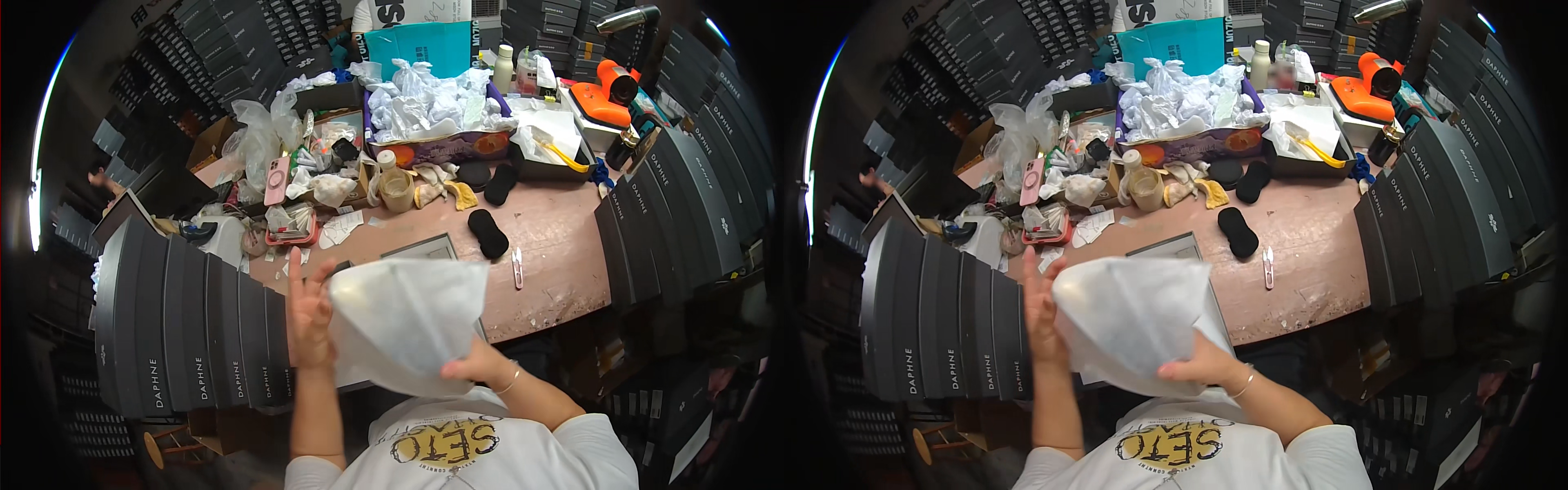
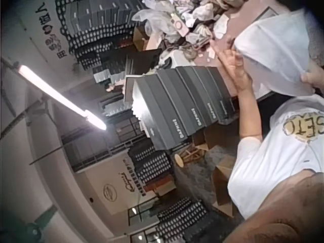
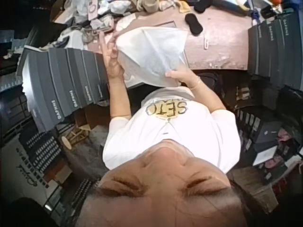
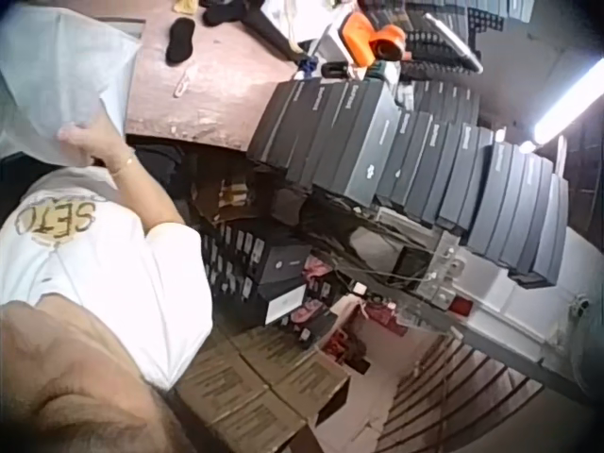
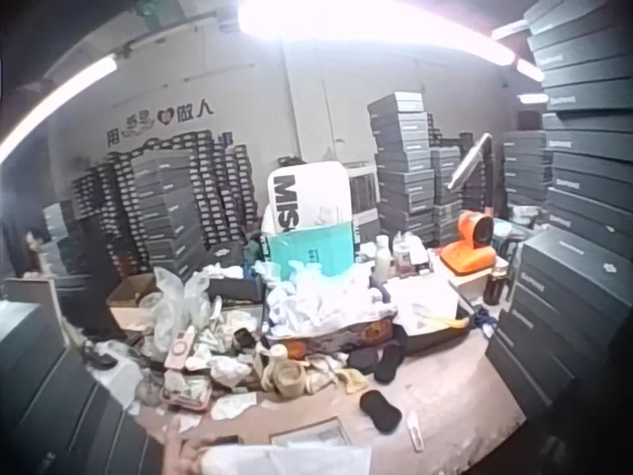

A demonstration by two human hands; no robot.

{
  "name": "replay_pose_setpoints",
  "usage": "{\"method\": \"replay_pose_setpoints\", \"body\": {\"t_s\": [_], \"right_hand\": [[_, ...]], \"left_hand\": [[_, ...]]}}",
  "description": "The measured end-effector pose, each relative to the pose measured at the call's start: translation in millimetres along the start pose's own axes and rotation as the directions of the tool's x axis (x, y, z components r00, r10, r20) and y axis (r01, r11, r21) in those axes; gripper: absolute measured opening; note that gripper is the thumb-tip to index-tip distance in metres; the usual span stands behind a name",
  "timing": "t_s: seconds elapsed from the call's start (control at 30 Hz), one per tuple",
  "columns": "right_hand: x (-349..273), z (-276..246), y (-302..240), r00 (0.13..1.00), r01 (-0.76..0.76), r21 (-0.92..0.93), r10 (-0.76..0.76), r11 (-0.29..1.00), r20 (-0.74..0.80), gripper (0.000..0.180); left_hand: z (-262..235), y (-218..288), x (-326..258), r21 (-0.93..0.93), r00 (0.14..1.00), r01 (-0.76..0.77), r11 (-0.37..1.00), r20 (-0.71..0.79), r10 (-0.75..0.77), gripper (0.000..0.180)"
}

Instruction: Packaging pairs of high-heeled shoes into boxes using tissue paper and protective bags.

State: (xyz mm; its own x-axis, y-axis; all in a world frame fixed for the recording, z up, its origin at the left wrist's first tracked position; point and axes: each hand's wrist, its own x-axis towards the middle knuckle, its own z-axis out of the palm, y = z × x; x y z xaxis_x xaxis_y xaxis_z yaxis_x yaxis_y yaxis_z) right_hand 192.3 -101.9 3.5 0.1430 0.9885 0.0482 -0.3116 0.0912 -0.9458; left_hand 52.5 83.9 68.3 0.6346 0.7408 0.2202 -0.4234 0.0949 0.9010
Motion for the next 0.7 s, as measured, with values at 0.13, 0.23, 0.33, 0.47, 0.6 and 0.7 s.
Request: {"method": "replay_pose_setpoints", "body": {"t_s": [0.13, 0.23, 0.33, 0.47, 0.6, 0.7], "right_hand": [[-17.0, -38.8, -2.4, 0.970, -0.122, 0.057, 0.131, 0.991, -0.206, 0.081], [-36.7, -45.0, 7.5, 0.932, -0.061, 0.447, 0.211, 0.893, -0.294, 0.078], [-61.1, -51.6, 0.7, 0.876, 0.098, 0.447, 0.136, 0.889, -0.462, 0.077], [-76.1, -79.5, -22.0, 0.827, 0.036, 0.430, 0.214, 0.902, -0.520, 0.071], [-55.8, -82.4, -28.3, 0.812, -0.061, 0.331, 0.240, 0.942, -0.532, 0.066], [-40.8, -91.5, -29.9, 0.844, -0.216, 0.071, 0.223, 0.974, -0.488, 0.062]], "left_hand": [[82.5, -75.7, -52.1, -0.442, 0.818, 0.417, 0.794, -0.198, -0.540, 0.065], [89.4, -113.7, -53.6, -0.026, 0.943, 0.281, 0.959, 0.192, -0.271, 0.059], [74.7, -94.2, -12.0, 0.558, 0.812, -0.015, 0.829, 0.490, -0.316, 0.053], [25.4, -124.7, 2.4, 0.763, 0.606, -0.557, 0.327, 0.643, -0.469, 0.052], [22.8, -188.7, 14.0, 0.631, 0.344, -0.684, 0.367, 0.722, -0.600, 0.035], [25.2, -178.7, 3.2, 0.667, 0.380, -0.720, 0.191, 0.609, -0.696, 0.032]]}}
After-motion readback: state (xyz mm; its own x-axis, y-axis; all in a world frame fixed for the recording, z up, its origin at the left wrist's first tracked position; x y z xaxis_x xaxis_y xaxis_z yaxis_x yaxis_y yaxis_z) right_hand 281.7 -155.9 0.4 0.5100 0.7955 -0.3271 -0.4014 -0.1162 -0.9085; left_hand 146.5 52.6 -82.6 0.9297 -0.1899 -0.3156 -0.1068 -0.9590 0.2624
